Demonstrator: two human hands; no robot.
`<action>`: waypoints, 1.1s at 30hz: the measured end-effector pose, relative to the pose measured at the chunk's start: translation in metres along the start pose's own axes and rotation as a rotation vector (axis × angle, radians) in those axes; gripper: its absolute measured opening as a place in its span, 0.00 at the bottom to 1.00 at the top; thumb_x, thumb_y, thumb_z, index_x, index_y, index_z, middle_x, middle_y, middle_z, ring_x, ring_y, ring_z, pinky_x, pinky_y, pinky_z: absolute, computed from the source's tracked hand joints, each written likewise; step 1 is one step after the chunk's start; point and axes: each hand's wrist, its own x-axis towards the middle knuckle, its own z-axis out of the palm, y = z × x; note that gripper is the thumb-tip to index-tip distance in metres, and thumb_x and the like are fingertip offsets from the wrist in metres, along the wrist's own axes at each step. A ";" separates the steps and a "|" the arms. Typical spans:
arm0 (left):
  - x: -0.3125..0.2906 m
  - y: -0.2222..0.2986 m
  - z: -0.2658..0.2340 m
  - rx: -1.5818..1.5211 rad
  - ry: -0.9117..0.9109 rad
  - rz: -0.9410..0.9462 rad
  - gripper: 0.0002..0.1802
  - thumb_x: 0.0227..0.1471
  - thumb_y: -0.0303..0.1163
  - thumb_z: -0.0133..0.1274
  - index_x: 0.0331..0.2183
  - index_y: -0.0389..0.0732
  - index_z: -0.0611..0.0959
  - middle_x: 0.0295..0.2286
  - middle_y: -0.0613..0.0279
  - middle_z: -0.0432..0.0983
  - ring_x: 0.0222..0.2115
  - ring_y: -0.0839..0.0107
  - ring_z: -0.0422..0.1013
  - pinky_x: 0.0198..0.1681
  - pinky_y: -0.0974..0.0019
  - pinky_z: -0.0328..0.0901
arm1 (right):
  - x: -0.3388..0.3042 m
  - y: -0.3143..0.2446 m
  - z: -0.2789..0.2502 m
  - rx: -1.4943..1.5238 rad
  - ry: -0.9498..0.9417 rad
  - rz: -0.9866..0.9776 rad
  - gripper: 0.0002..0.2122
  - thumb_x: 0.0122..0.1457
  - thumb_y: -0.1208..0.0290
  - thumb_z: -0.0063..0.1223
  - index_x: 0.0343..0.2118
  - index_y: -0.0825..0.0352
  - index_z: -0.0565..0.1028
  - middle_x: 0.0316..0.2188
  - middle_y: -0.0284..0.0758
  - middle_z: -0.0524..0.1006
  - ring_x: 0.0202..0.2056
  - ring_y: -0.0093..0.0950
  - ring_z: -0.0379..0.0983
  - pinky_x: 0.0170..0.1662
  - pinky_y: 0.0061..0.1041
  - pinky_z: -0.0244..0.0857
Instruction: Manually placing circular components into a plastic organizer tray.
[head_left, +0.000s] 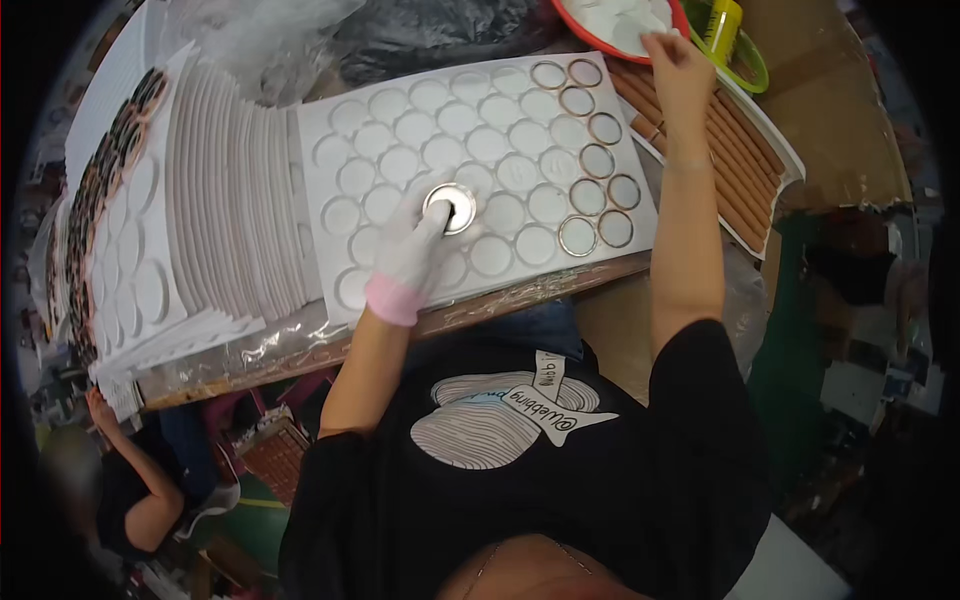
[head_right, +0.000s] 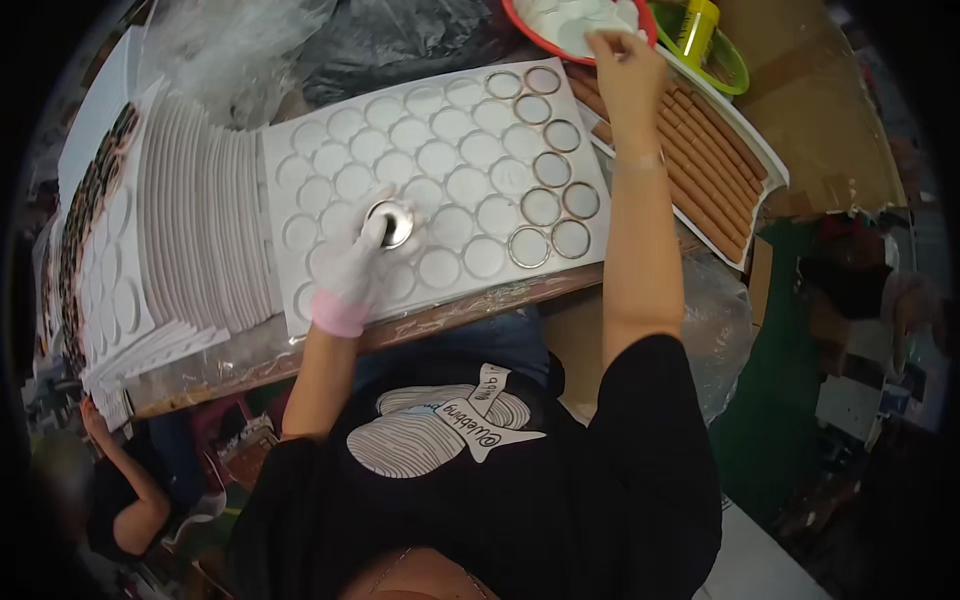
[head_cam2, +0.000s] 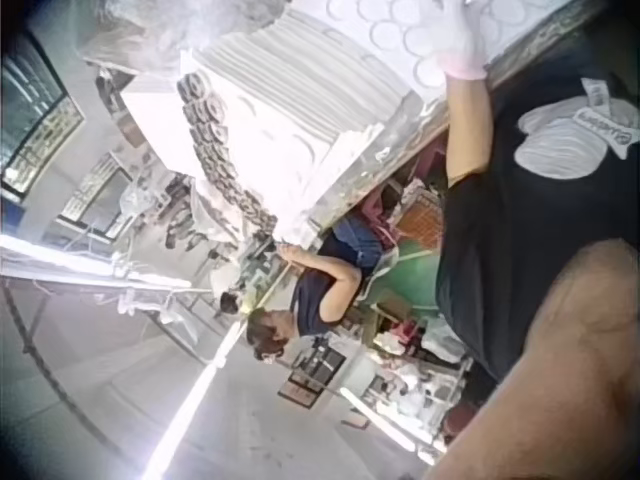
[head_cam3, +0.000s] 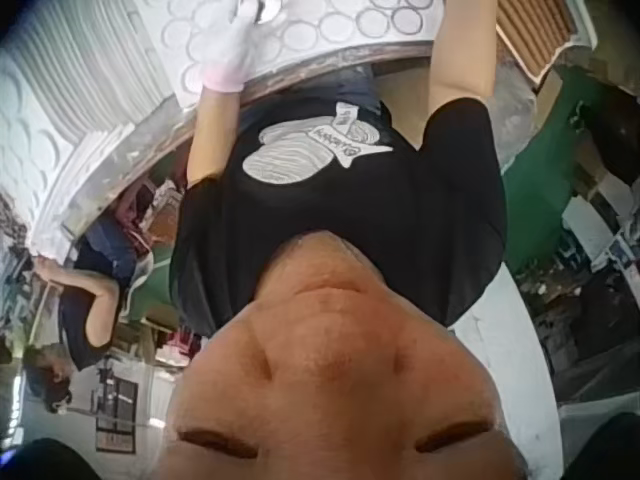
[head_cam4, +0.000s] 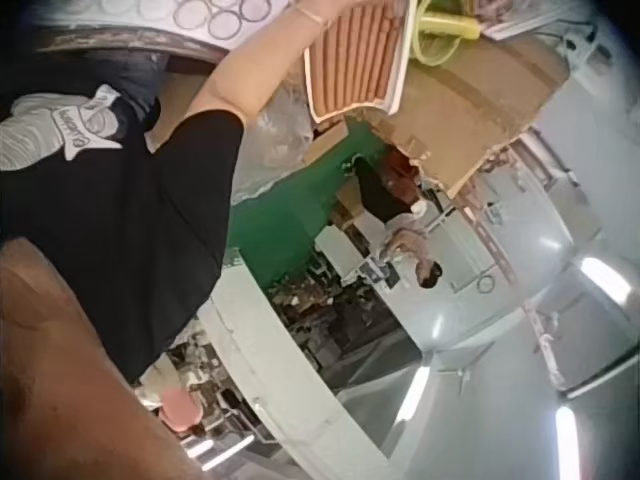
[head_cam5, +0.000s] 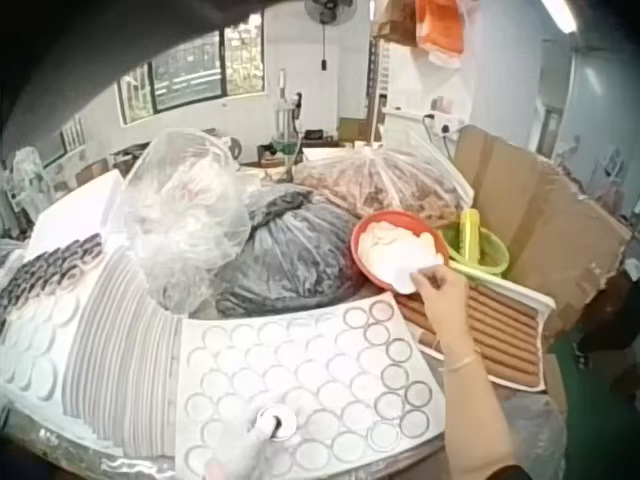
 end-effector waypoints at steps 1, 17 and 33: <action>0.003 -0.006 0.001 -0.118 0.005 0.044 0.33 0.56 0.41 0.50 0.57 0.37 0.60 0.50 0.54 0.65 0.52 0.56 0.63 0.51 0.52 0.65 | -0.027 -0.018 0.004 0.171 -0.123 0.083 0.06 0.52 0.73 0.59 0.28 0.72 0.79 0.21 0.33 0.78 0.24 0.17 0.71 0.28 0.15 0.64; -0.020 0.000 0.005 -0.054 -0.109 -0.019 0.20 0.61 0.36 0.40 0.47 0.30 0.71 0.42 0.52 0.71 0.42 0.65 0.70 0.44 0.60 0.71 | -0.201 -0.087 0.060 0.007 -0.357 -0.142 0.12 0.45 0.72 0.63 0.24 0.65 0.67 0.19 0.29 0.69 0.15 0.23 0.62 0.20 0.22 0.58; -0.029 0.028 0.032 1.494 -0.266 0.106 0.10 0.55 0.34 0.47 0.37 0.41 0.76 0.22 0.49 0.73 0.26 0.57 0.73 0.31 0.62 0.66 | -0.208 -0.095 0.034 -0.030 -0.913 -0.040 0.23 0.38 0.74 0.62 0.39 0.63 0.63 0.33 0.38 0.71 0.30 0.33 0.71 0.32 0.28 0.64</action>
